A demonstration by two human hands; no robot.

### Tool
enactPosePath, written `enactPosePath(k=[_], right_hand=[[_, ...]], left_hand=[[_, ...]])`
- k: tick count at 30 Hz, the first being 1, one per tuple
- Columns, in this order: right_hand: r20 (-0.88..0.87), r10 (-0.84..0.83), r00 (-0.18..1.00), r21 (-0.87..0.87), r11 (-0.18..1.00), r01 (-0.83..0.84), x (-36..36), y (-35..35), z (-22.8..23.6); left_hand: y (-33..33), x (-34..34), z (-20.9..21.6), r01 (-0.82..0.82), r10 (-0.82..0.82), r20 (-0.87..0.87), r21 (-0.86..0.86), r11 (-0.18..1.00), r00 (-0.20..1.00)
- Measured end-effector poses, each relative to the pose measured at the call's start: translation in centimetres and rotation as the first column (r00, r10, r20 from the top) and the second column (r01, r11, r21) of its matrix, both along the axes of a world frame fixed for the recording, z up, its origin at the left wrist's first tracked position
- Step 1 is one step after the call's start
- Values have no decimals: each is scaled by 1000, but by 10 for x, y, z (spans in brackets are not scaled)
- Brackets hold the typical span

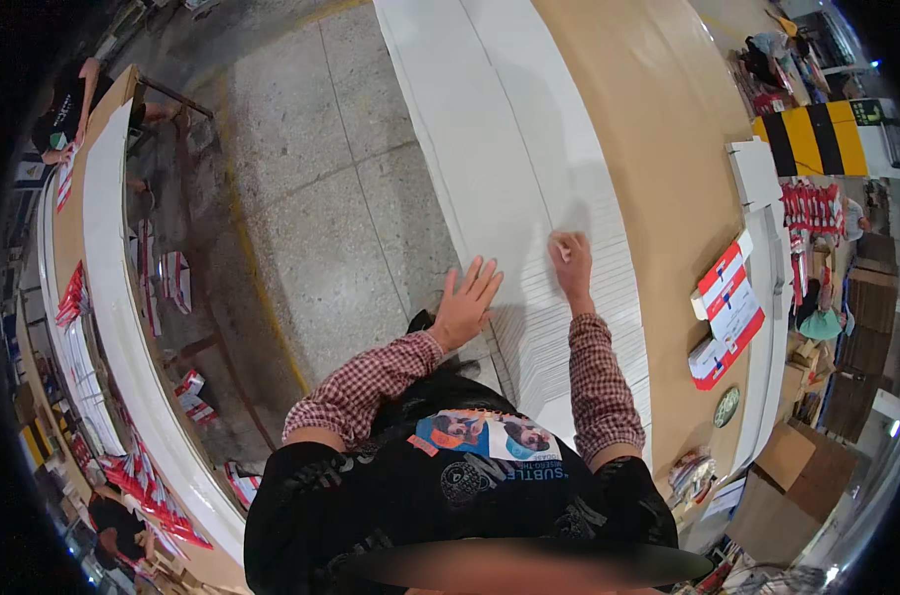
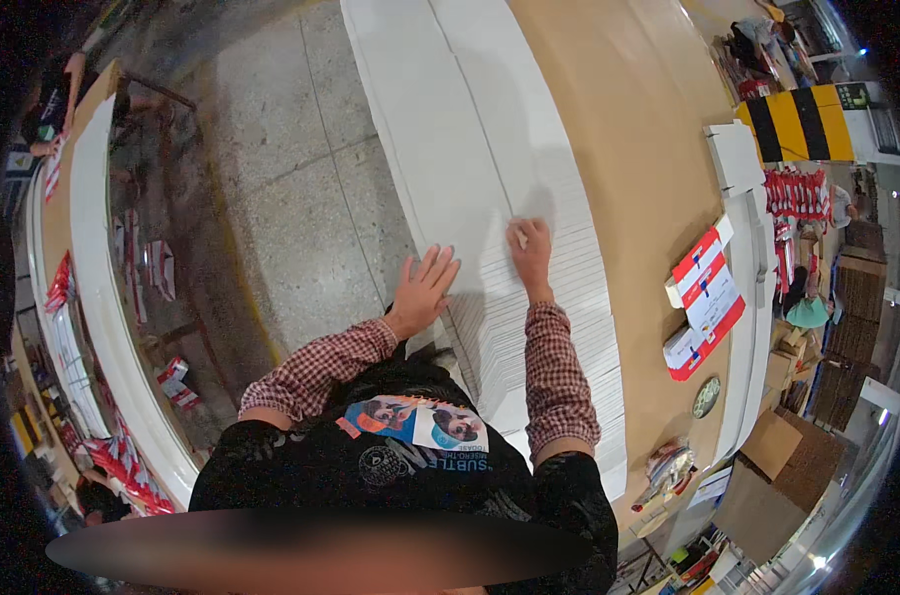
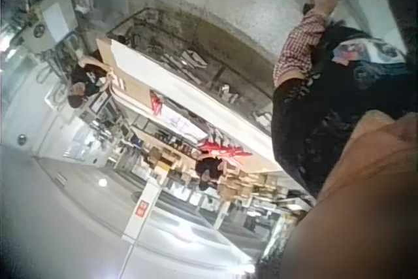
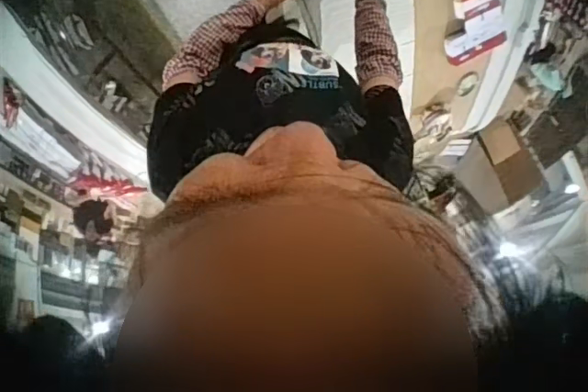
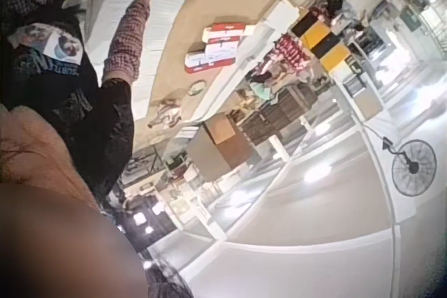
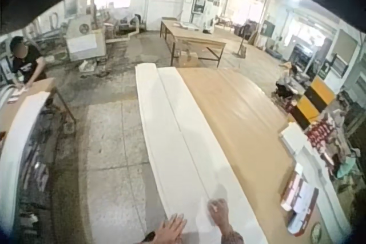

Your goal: Inspecting and aligning a large stack of paper sheets on a table.

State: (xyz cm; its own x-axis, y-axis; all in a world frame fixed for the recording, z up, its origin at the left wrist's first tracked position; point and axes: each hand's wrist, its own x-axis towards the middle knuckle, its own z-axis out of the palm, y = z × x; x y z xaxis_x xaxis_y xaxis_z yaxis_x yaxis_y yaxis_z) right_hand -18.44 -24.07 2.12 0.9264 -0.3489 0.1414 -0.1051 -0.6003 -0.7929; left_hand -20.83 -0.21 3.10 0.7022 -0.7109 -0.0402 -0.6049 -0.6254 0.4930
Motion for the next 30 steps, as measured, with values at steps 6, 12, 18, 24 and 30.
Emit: enactPosePath(k=[6, 12, 18, 24, 30], right_hand=[[-48, 324, 945, -141, 934, -327, 33, -7, 13], [-439, 155, 885, 165, 982, -90, 13, -18, -12], [-261, 77, 962, 84, 995, -56, 1, -7, -24], [-247, 41, 968, 27, 999, -35, 0, -2, -20], [-67, -150, 986, 160, 974, 159, 6, 0, -18]], left_hand=[[0, 2, -10, -22, 23, 13, -51, 998, 1000], [-3, 3, -9, -18, 19, 22, -58, 998, 1000], [-6, 2, -10, -24, 26, 28, -71, 997, 999], [-3, 2, -9, -34, 32, -28, -83, 996, 999], [-9, 17, -41, -670, 577, -347, -453, 588, 740]])
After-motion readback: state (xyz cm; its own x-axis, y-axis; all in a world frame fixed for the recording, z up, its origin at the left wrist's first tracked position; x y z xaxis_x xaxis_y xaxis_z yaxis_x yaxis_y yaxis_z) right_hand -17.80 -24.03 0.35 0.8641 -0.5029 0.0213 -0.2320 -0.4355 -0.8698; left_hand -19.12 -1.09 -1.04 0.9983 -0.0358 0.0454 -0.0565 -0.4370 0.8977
